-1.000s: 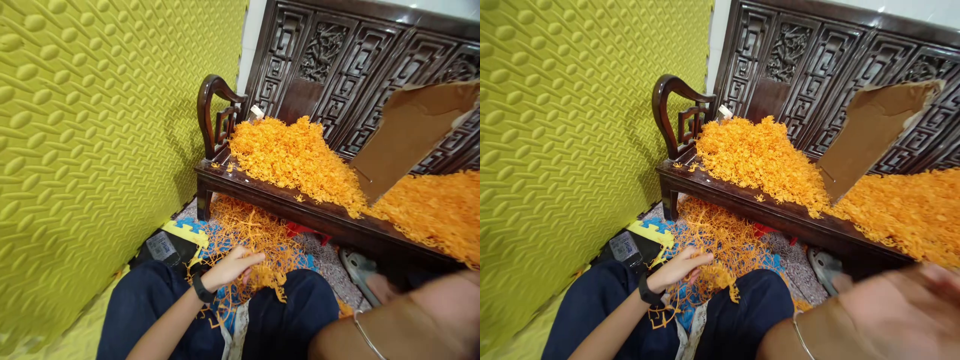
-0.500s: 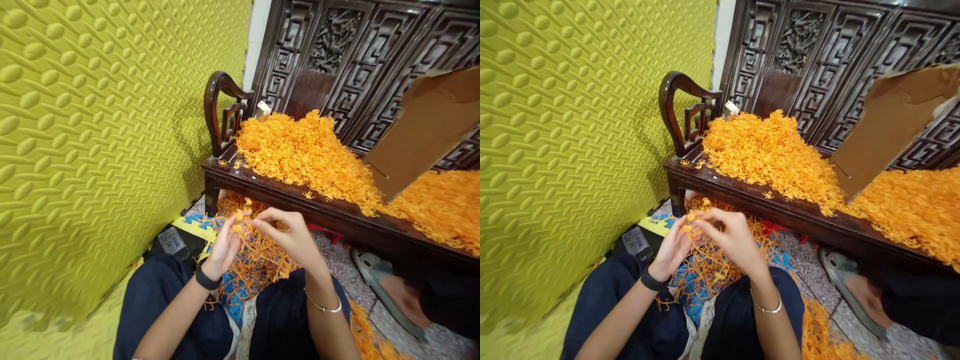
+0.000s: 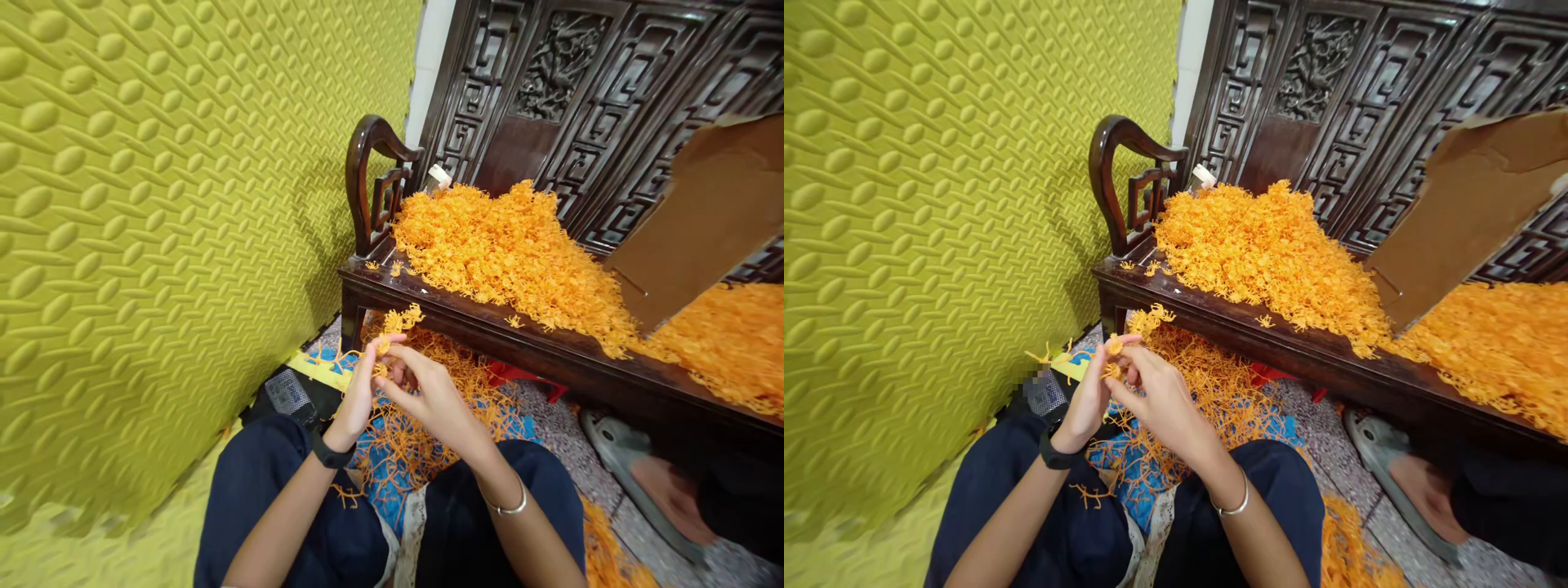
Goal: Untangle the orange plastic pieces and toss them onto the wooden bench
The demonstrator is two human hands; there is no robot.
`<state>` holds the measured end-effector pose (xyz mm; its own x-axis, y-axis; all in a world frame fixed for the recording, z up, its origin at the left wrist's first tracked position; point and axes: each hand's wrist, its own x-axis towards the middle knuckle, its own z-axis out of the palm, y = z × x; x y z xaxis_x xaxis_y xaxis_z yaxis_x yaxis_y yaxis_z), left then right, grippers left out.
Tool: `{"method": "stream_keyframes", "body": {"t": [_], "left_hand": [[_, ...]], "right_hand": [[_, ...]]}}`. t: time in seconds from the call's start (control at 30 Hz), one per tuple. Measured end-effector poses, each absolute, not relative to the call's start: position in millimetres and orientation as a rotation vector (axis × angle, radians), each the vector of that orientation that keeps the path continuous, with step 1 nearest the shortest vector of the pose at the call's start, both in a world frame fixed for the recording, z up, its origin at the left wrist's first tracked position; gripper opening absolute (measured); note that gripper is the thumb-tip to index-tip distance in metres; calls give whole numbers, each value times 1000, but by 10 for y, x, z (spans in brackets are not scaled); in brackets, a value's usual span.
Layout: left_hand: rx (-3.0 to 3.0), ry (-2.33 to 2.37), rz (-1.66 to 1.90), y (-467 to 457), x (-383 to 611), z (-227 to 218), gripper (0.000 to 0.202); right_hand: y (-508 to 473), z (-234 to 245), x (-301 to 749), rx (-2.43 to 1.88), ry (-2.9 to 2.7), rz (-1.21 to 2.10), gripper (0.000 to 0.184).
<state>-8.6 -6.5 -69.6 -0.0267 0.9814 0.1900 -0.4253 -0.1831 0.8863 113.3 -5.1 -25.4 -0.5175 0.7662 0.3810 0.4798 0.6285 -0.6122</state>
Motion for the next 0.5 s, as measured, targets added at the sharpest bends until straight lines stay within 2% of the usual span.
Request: {"method": "stream_keyframes", "body": {"t": [0.3,0.5], "left_hand": [[845,760,1544,-71,-96,-673,48],[874,827,1696,-69,-111,-654,45]], "right_hand": [[-55,-291,1045,-777,-2036,739,11],[-73,-325,1018,-698,-1974,919,17]]}}
